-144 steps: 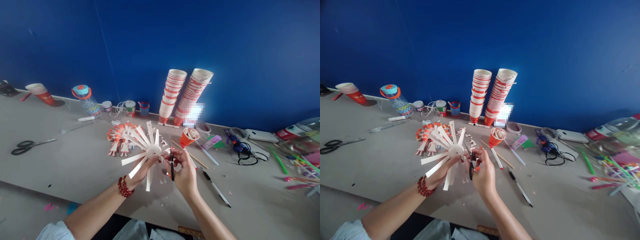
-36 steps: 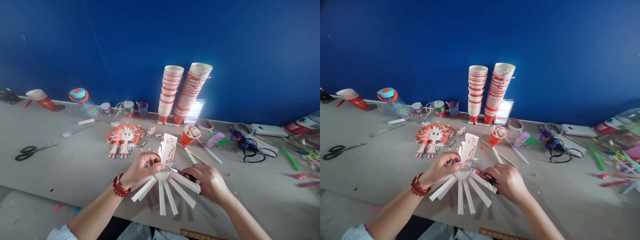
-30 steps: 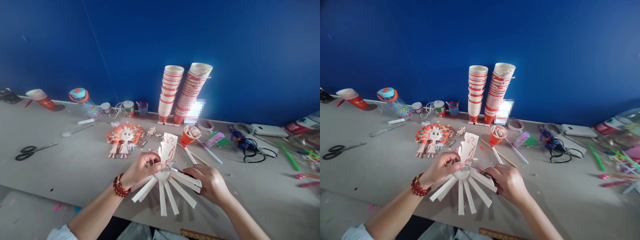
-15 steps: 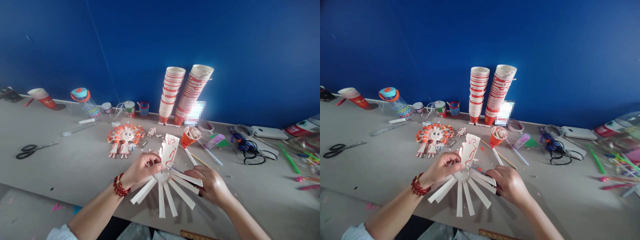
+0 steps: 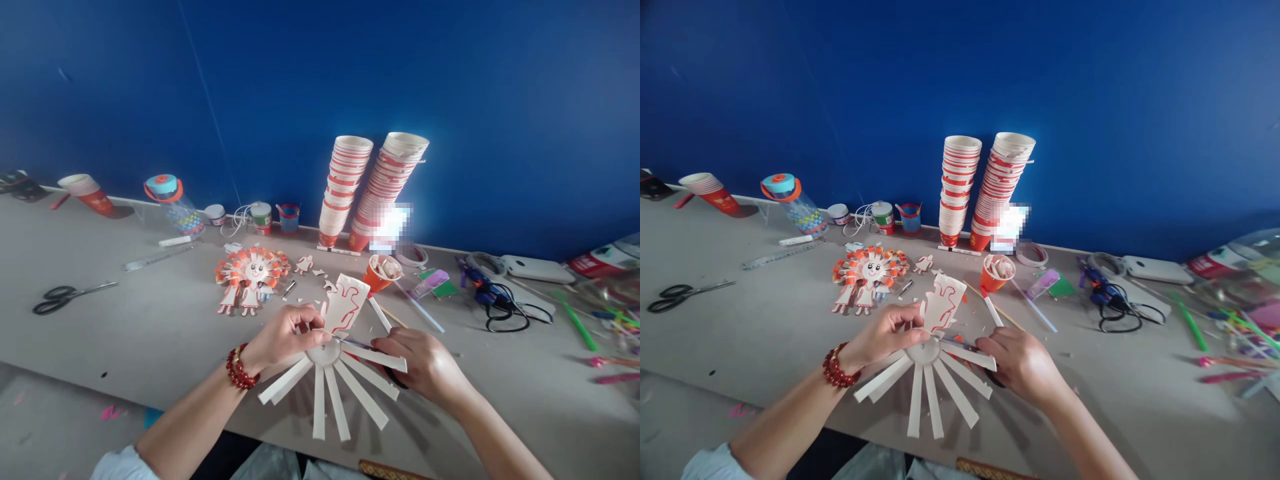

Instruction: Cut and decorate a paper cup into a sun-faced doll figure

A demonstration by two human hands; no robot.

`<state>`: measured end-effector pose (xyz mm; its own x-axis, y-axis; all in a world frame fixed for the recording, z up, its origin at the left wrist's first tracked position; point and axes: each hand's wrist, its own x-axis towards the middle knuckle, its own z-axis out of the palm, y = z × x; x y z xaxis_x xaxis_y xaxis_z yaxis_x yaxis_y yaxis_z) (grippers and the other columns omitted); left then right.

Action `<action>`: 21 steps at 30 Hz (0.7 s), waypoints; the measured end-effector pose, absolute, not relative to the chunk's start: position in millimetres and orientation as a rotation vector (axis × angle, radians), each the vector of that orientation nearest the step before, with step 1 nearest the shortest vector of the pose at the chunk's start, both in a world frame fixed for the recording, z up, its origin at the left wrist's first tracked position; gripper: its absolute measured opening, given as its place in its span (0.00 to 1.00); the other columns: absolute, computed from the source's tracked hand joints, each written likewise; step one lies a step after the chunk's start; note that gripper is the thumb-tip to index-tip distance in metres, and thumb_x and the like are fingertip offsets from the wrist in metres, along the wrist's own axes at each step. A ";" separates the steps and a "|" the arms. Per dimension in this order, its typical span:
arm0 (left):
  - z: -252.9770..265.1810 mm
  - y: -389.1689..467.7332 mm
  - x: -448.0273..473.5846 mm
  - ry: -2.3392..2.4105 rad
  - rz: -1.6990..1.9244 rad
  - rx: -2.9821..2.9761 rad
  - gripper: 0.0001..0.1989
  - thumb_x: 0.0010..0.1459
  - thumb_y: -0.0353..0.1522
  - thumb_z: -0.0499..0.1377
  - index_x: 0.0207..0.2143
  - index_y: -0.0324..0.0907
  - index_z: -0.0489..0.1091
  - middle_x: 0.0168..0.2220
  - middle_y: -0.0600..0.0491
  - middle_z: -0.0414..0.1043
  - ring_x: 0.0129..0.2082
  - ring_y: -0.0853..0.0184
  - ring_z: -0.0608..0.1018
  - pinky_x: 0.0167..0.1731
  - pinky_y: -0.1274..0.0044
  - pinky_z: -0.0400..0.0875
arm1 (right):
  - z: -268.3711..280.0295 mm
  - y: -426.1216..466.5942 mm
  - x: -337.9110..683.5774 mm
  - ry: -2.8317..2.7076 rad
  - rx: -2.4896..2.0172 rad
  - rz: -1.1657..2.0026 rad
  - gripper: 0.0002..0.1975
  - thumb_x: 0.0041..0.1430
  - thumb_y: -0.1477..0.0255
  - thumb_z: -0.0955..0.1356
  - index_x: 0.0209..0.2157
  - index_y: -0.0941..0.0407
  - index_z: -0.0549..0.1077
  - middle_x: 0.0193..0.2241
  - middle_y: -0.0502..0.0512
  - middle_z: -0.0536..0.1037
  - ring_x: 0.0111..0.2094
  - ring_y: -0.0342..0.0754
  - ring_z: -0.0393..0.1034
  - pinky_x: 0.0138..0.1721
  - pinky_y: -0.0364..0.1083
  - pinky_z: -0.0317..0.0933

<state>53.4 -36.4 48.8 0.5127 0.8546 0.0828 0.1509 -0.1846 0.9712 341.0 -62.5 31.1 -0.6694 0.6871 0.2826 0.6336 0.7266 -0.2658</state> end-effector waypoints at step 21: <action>48.9 -36.9 54.1 0.827 0.821 1.646 0.10 0.56 0.34 0.61 0.23 0.39 0.69 0.26 0.56 0.65 0.29 0.71 0.66 0.31 0.79 0.61 | 28.5 -62.4 343.8 -2.606 -1.041 0.203 0.08 0.60 0.79 0.64 0.38 0.55 0.73 0.26 0.53 0.76 0.28 0.48 0.69 0.30 0.45 0.58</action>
<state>54.1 -36.9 48.9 0.5222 0.8463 0.1052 0.1117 -0.1901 0.9754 343.8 -62.4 28.5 -0.6805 0.6902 0.2460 0.6437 0.7235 -0.2494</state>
